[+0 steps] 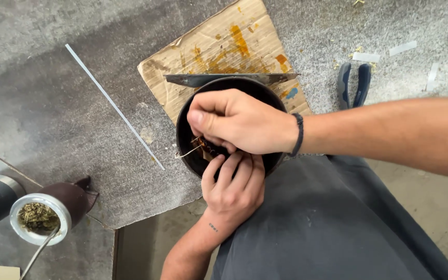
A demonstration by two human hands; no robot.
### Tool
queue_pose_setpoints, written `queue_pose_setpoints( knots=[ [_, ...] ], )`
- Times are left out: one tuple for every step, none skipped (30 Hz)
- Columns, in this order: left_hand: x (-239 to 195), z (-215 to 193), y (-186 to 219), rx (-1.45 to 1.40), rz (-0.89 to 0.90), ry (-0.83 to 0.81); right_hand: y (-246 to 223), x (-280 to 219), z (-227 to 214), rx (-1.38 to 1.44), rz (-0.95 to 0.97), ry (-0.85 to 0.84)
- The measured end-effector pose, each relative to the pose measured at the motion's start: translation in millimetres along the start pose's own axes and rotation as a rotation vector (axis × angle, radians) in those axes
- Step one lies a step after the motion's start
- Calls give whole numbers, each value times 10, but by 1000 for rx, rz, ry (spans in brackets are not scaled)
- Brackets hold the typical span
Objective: Lacing and securing the copper windings of an electric motor stator using a cord
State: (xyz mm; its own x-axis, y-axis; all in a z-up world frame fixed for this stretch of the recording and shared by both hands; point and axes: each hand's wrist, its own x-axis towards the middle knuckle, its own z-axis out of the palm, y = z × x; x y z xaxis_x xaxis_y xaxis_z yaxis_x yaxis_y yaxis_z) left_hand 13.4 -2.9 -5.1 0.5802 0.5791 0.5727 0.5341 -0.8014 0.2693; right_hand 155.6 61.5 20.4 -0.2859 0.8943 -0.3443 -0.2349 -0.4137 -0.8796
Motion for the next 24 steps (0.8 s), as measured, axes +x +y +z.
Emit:
queue_pose_setpoints(
  knots=[
    [-28, -5, -4, -1, 3, -2, -22, -19, 26, 2, -1, 2],
    [-57, -9, -6, -7, 9, -26, -42, -39, 51, -4, -13, 71],
    [-83, -4, -11, -13, 17, -48, -65, -58, 70, -12, -26, 139],
    [12, -61, -33, -14, 21, -46, -128, -174, 51, -13, -29, 142],
    [96, -134, -44, 17, 62, -94, -186, -291, 43, -22, -3, 146],
    [178, -207, -57, 46, 103, -143, -243, -405, 35, -32, 24, 151],
    [168, -218, -52, 49, 101, -143, -252, -518, 31, -32, 24, 148],
    [159, -228, -46, 32, 104, -154, -262, -630, 25, -36, 51, 145],
    [153, -232, -35, 15, 104, -164, -273, -743, 10, -41, 79, 141],
    [165, -210, -39, 18, 100, -163, -275, -821, -5, -43, 80, 137],
    [163, -211, -43, 28, 100, -155, -265, -902, -2, -70, 55, 132],
    [162, -213, -50, 38, 99, -146, -258, -981, 2, -96, 30, 126],
    [150, -227, -78, 46, 98, -147, -242, -957, -10, -95, 27, 119],
    [139, -244, -106, 17, 119, -169, -228, -933, -20, -58, 14, 118],
    [121, -270, -125, -15, 139, -197, -209, -921, -22, -16, 5, 120],
    [132, -266, -182, -10, 137, -203, -228, -807, -23, -11, 6, 115],
    [134, -269, -228, -7, 188, -191, -248, -692, -22, -48, -24, 114],
    [134, -281, -271, -4, 238, -179, -271, -583, -11, -84, -55, 114],
    [152, -288, -344, 9, 236, -177, -253, -455, 28, -85, -61, 102],
    [170, -304, -415, -31, 278, -169, -240, -331, 75, -41, -81, 110],
    [180, -338, -482, -68, 315, -164, -227, -207, 136, 6, -97, 112],
    [191, -364, -526, -51, 308, -165, -214, -149, 176, 7, -101, 95],
    [201, -393, -572, -118, 304, -194, -204, -83, 218, 86, -74, 74],
    [210, -425, -622, -186, 299, -223, -194, -15, 265, 164, -45, 53]
  ],
)
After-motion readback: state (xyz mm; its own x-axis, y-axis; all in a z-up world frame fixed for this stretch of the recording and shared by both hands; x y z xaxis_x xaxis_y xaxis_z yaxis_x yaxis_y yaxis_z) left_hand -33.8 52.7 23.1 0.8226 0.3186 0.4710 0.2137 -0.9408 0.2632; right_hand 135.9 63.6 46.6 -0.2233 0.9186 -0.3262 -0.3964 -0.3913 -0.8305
